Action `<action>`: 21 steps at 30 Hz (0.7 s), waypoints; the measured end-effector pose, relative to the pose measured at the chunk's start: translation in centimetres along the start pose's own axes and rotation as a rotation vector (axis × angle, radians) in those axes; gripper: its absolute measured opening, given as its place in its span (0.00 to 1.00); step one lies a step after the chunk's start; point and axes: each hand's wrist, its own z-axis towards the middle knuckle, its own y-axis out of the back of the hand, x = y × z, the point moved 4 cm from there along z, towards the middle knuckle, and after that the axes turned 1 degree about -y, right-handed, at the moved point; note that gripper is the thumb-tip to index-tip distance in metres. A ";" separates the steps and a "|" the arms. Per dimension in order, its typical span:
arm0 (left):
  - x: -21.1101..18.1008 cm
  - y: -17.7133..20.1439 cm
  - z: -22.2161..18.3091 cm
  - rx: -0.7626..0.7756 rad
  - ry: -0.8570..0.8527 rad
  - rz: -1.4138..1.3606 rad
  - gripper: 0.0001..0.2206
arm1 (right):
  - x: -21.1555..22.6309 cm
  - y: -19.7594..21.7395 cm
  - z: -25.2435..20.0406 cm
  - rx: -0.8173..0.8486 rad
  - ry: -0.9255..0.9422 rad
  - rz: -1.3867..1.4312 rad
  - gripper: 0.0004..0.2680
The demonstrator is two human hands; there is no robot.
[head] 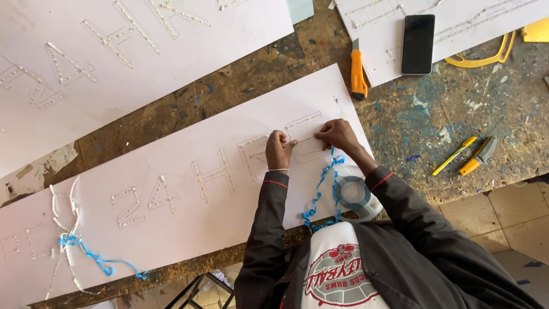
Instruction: The person applies a blue LED strip into pre-cut lettering on a white board by hand, using a cutter to trim the strip and pushing it into the grooves.
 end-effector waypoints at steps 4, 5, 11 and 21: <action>0.7 -1.7 -0.1 -0.031 -0.091 0.061 0.12 | -0.1 0.1 0.3 -0.015 0.038 -0.033 0.09; 0.8 -1.8 -0.2 -0.043 -0.080 0.057 0.11 | -0.1 0.2 0.4 -0.005 0.019 0.000 0.09; 1.9 -3.1 0.2 -0.088 -0.074 0.057 0.10 | 0.6 2.6 -0.1 0.029 0.024 0.173 0.10; -1.5 -1.9 -2.3 -0.199 -0.160 0.249 0.10 | -1.6 2.7 0.1 -0.075 0.244 0.021 0.08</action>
